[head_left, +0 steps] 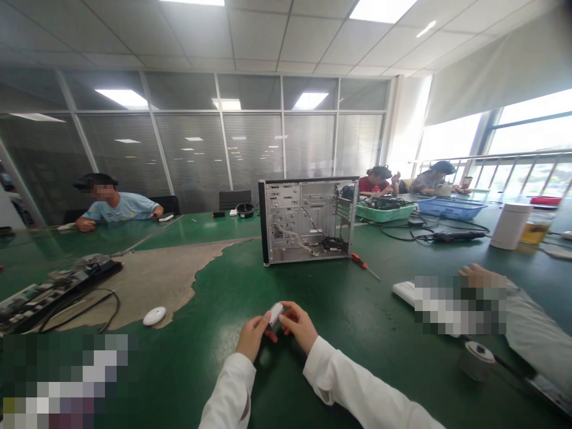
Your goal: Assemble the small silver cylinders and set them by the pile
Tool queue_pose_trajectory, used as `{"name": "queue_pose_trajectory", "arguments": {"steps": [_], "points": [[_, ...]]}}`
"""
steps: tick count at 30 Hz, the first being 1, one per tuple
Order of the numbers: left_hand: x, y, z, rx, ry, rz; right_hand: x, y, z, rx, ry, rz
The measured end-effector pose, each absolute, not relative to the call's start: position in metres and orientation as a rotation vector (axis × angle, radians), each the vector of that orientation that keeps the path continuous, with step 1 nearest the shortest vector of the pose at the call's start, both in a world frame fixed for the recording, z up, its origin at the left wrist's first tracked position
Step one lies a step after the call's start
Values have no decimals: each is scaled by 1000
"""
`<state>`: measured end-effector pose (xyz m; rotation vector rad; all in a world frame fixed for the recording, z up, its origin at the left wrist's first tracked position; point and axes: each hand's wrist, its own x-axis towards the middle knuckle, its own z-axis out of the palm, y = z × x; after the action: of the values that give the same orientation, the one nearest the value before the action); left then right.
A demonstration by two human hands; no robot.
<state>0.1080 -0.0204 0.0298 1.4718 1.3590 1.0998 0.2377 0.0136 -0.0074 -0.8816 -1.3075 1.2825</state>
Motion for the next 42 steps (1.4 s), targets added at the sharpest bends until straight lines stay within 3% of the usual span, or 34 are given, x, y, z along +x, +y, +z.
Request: {"name": "queue_pose_trajectory", "arguments": {"steps": [17, 42], "points": [[108, -20, 33, 1325, 1250, 1045, 236, 7, -2, -705, -1039, 1590], [104, -11, 15, 1367, 1209, 1270, 239, 10, 1, -711, -860, 1551]]}}
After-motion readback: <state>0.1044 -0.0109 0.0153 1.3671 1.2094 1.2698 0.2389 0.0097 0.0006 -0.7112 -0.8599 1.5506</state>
